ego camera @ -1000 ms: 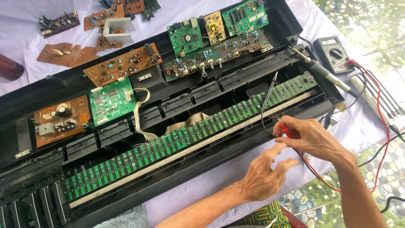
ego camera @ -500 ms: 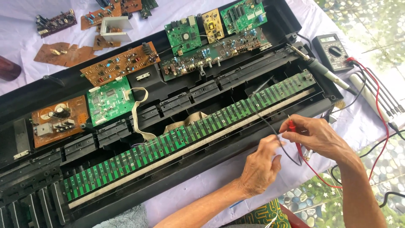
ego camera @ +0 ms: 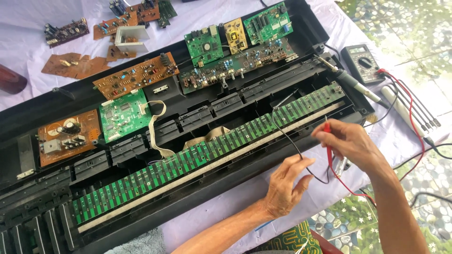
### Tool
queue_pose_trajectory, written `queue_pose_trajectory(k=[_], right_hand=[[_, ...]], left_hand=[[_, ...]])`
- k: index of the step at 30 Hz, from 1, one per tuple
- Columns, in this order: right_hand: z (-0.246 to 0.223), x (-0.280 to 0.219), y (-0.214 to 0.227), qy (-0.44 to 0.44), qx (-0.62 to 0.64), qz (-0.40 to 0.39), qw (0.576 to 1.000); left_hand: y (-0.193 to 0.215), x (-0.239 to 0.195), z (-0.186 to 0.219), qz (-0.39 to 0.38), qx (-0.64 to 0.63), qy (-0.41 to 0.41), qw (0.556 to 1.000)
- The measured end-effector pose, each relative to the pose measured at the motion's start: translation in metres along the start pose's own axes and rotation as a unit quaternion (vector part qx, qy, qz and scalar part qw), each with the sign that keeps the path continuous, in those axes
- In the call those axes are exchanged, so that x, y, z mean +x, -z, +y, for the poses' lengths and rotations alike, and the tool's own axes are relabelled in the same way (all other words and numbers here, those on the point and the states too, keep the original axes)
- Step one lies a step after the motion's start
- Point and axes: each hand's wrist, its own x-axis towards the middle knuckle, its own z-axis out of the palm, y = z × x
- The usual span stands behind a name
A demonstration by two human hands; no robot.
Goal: The person uses a multimeter to test various points on the circuit boards of a disassembled electronic device. They move the probes across different components and sections of the boards, checking for electrical continuity or voltage.
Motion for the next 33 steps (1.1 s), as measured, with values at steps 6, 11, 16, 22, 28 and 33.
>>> queue_pose_trajectory(k=[6,11,16,22,28,33], right_hand=[[-0.036,0.027,-0.013,0.033,0.091,-0.049,0.994],[-0.063,0.048,-0.027,-0.05,0.118,-0.098,0.987],[-0.061,0.065,-0.043,-0.104,0.175,-0.126,0.971],[-0.05,0.072,-0.063,-0.097,0.299,-0.15,0.937],[-0.075,0.056,-0.048,-0.117,0.355,-0.11,0.921],[-0.051,0.053,-0.044,-0.111,0.433,-0.094,0.89]], left_hand=[[-0.002,-0.004,-0.004,-0.011,-0.011,0.005,1.0],[-0.001,-0.006,-0.003,-0.008,-0.029,0.005,1.0],[-0.003,-0.005,-0.003,0.004,-0.027,0.011,1.0],[-0.001,-0.002,0.0,-0.009,0.04,-0.048,0.998],[0.0,-0.005,0.0,-0.033,0.051,-0.073,0.996],[0.003,-0.005,0.002,-0.07,0.004,-0.13,0.989]])
